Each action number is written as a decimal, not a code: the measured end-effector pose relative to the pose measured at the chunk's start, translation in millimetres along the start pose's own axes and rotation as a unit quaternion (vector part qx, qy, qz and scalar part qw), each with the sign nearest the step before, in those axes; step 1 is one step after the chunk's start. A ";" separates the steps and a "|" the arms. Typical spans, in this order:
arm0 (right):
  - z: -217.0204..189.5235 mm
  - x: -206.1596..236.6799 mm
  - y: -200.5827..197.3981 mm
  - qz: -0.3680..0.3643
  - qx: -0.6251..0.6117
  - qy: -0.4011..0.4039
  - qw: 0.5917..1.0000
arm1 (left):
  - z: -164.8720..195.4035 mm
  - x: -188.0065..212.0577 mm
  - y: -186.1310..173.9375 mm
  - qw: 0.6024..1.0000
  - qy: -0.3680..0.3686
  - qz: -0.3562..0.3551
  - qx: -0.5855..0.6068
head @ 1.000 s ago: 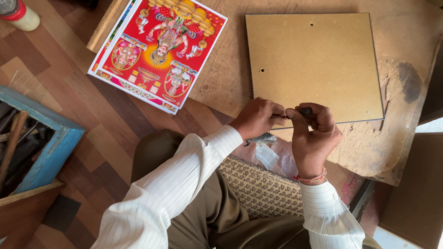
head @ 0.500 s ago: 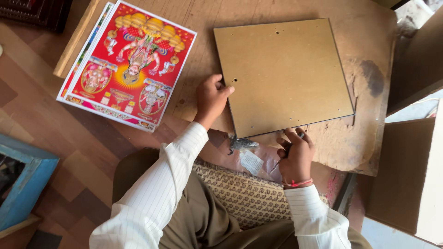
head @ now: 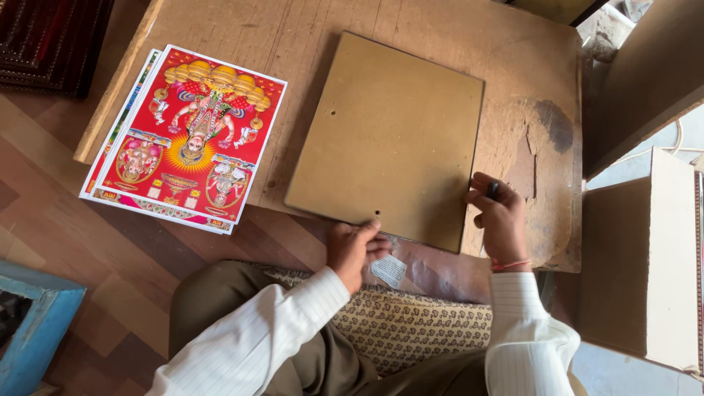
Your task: The person sits on the floor at a low workbench and uses a screwdriver to drive small screws into the back of a square frame backing board, working along its edge hole by hole. They briefly reach into a cardboard box of frame parts and continue screwing hardware into the backing.
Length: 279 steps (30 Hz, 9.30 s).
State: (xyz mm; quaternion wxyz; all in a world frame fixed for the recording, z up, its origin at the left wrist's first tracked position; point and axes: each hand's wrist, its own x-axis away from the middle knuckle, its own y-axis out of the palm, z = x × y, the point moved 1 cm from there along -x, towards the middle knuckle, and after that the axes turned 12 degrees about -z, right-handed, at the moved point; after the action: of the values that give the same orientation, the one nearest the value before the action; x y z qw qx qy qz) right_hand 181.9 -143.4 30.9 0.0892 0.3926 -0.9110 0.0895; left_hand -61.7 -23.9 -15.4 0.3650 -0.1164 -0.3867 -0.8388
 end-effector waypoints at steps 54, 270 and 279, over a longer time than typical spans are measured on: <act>-25.7 83.1 61.6 -0.022 0.374 -0.160 0.913 | -31.4 -33.3 -41.8 0.610 -0.060 -0.096 -0.784; -28.5 78.7 99.4 -0.022 0.304 -0.395 0.866 | 45.0 -41.8 19.5 0.703 0.302 -0.141 -0.628; -24.9 82.7 103.3 -0.010 0.308 -0.420 0.854 | 44.0 -42.7 18.3 0.704 0.310 -0.144 -0.623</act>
State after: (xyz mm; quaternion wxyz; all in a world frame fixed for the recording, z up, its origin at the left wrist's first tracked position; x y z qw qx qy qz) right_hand 52.8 -125.6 64.6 -0.4264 0.4092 -0.7836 0.1915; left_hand -22.6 22.7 4.1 0.1832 0.0067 0.3464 -0.9200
